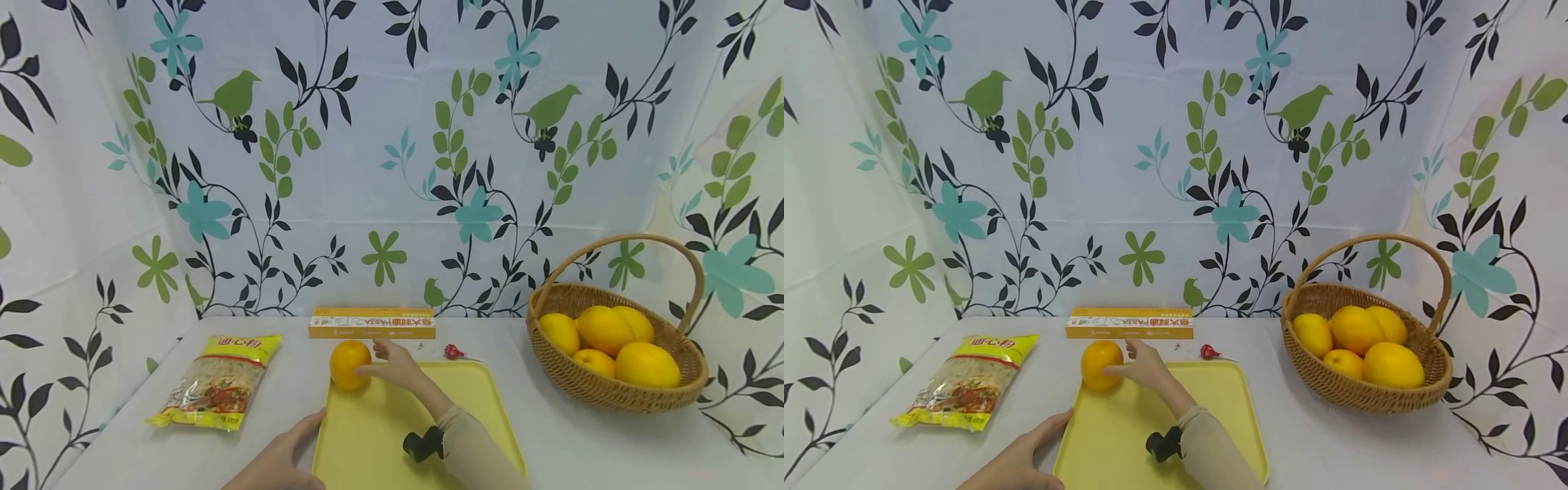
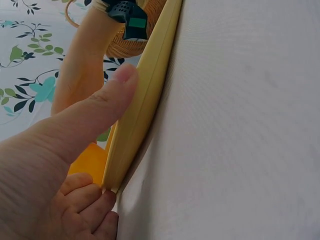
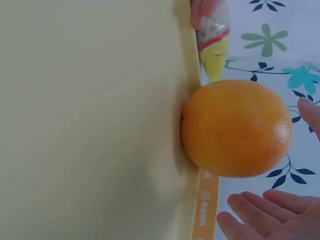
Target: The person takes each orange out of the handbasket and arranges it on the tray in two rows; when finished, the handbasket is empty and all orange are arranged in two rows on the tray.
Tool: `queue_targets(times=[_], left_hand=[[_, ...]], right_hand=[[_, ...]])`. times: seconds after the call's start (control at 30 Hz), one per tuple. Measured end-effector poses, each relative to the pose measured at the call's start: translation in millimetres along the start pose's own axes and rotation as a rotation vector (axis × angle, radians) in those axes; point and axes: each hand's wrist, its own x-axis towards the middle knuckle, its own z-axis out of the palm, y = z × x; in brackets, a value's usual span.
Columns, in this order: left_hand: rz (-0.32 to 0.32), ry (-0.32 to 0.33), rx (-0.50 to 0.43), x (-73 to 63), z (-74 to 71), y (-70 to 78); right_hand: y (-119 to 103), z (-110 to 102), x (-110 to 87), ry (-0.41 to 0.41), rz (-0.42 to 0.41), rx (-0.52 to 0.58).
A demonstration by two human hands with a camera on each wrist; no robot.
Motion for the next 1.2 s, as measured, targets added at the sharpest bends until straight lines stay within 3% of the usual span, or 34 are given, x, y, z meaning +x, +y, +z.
queue_targets(times=[0.13, 0.33, 0.4, 0.6, 0.8, 1.2], left_hand=[[-0.015, 0.004, -0.002, -0.6, 0.0, -0.2], [-0.009, 0.012, 0.02, -1.3, -1.1, 1.9], [-0.012, 0.012, 0.028, -0.9, -1.2, 2.4], [-0.038, 0.011, 0.041, -0.3, -1.3, 2.1], [-0.008, 0.009, 0.056, -1.0, -1.7, 3.8], [0.017, 0.0, 0.026, 1.4, -1.3, -1.3]], right_hand=[[-6.7, -10.7, -5.6, -0.009, -0.037, -0.025], [-16.3, -31.8, -15.3, -0.024, -0.106, 0.039], [-28.7, -41.1, -26.2, -0.023, -0.121, 0.056], [-26.1, -62.0, -39.5, 0.035, -0.176, 0.074], [-29.8, -91.1, -55.1, 0.111, -0.224, 0.088], [-19.7, -144.5, -92.8, 0.201, -0.234, 0.088]])
